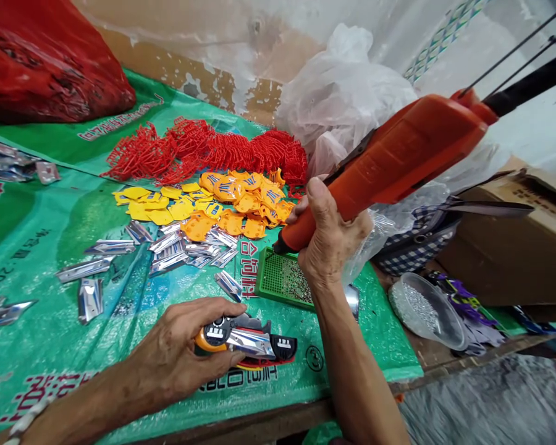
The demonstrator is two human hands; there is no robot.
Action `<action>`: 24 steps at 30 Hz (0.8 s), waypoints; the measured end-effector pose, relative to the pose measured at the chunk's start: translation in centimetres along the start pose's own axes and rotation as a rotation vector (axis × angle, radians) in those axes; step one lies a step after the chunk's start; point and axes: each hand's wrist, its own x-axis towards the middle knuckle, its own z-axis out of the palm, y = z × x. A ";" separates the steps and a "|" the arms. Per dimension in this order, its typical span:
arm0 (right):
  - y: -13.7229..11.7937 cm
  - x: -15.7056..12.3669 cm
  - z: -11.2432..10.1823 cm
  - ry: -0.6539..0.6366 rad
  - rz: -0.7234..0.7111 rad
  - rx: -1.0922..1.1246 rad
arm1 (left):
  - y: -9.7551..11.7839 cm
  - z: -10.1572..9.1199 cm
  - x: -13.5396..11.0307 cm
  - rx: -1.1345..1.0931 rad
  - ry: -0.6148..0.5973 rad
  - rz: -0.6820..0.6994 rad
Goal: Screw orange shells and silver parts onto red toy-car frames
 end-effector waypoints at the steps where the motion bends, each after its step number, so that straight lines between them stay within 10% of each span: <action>1: 0.1 0.0 0.0 -0.003 0.001 -0.013 | 0.0 0.0 0.0 -0.009 -0.002 0.002; 24: 0.3 0.1 0.2 -0.039 0.017 -0.017 | 0.7 -0.6 0.5 -0.020 -0.076 -0.118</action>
